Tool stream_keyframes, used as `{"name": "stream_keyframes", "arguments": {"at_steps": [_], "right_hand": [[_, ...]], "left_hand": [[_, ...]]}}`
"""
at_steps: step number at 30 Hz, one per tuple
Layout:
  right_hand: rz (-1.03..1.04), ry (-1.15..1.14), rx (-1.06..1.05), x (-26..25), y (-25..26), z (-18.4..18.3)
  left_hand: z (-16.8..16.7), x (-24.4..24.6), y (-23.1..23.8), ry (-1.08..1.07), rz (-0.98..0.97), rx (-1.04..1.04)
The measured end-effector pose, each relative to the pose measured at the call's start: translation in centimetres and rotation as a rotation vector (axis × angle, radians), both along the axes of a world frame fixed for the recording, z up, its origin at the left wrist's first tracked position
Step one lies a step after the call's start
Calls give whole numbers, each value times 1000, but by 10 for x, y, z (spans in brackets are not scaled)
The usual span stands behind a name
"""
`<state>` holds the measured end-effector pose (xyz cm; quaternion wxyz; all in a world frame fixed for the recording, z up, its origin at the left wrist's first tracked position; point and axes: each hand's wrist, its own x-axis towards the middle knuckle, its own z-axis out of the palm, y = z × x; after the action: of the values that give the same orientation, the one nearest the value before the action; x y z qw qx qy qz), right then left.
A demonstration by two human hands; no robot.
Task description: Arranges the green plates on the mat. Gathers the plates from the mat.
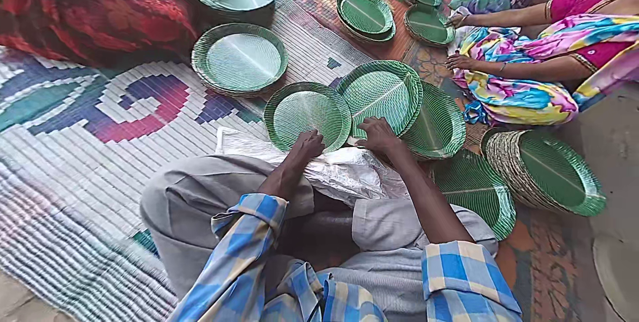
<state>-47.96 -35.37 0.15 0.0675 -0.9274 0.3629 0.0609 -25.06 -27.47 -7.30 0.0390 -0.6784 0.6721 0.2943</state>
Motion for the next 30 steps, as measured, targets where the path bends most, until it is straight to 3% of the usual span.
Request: {"name": "stream_keyframes", "arguments": {"at_steps": [2, 8, 10, 12, 16, 20, 22, 24, 26, 28, 30], "right_hand": [[-10, 231, 52, -11, -8, -18], [-49, 336, -35, -22, 1, -29], [-54, 197, -136, -31, -2, -21], [-53, -84, -316, -39, -11, -6], [-114, -397, -533, -37, -28, 51], [-258, -839, -666, -11, -34, 97], [-206, -951, -687, 12, -31, 101], [-81, -936, -670, 41, -17, 85], [26, -824, -533, 67, 6, 51], [73, -604, -306, 82, 32, 5], [36, -372, -23, 93, 40, -49]], "left_hand": [[-2, 1, -2, 33, -42, -49], [-7, -1, 2, 93, -88, 13], [-3, -1, 3, 85, -99, 36], [2, -1, 6, 94, -95, 29], [5, -2, 9, 103, -71, 23], [1, -4, 7, 49, -146, 81], [0, -6, 6, 33, -160, 129], [6, -6, 8, 72, -141, 167], [14, -1, 25, 190, -91, 69], [15, 7, 53, 401, -36, -200], [40, -1, 52, 382, 44, -140]]}}
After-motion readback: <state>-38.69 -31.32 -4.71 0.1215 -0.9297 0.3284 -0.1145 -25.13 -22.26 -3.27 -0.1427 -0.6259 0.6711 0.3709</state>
